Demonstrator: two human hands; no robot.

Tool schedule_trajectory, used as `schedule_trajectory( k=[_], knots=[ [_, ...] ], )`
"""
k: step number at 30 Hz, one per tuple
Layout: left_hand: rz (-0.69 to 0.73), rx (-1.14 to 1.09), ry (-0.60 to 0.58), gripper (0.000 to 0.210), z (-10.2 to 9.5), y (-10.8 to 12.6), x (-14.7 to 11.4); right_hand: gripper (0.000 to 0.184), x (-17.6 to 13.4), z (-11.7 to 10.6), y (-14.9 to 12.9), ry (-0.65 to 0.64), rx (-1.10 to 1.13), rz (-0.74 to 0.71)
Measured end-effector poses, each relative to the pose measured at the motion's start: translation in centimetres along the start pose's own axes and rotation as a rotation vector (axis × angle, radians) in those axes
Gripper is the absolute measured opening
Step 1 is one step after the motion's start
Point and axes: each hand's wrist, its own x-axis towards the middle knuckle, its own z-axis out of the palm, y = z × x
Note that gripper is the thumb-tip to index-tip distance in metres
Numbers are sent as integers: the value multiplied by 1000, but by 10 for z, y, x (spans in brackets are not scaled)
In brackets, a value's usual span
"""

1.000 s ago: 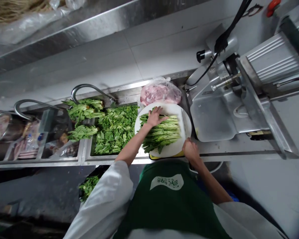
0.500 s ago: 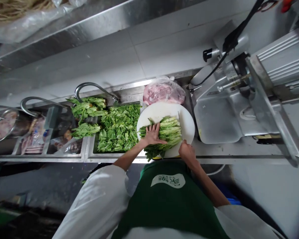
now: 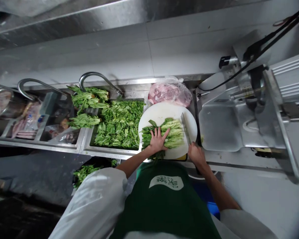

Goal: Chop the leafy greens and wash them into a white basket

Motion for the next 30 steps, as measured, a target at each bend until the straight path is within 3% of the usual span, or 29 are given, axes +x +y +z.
schedule_trajectory(
  k=[4,9,16,22,27,30],
  knots=[
    [-18,-53,26,150,-9,-16,24,31,4,-9,2,0,-53,-21],
    [-55,-159,87,145,0,-21,28,36,-19,-30,-17,72,-77,-40],
    [-68,-189,68,140,11,-20,30,34,-40,-39,-49,-57,-59,-108],
    [-32,-187,60,136,13,-24,33,30,-9,-38,-60,-107,-98,-146],
    [-42,-221,54,135,7,-21,30,29,25,-20,-80,-59,-79,-110],
    [-15,-313,-60,139,-7,-30,35,32,33,-12,-81,-14,-63,-86]
  ],
)
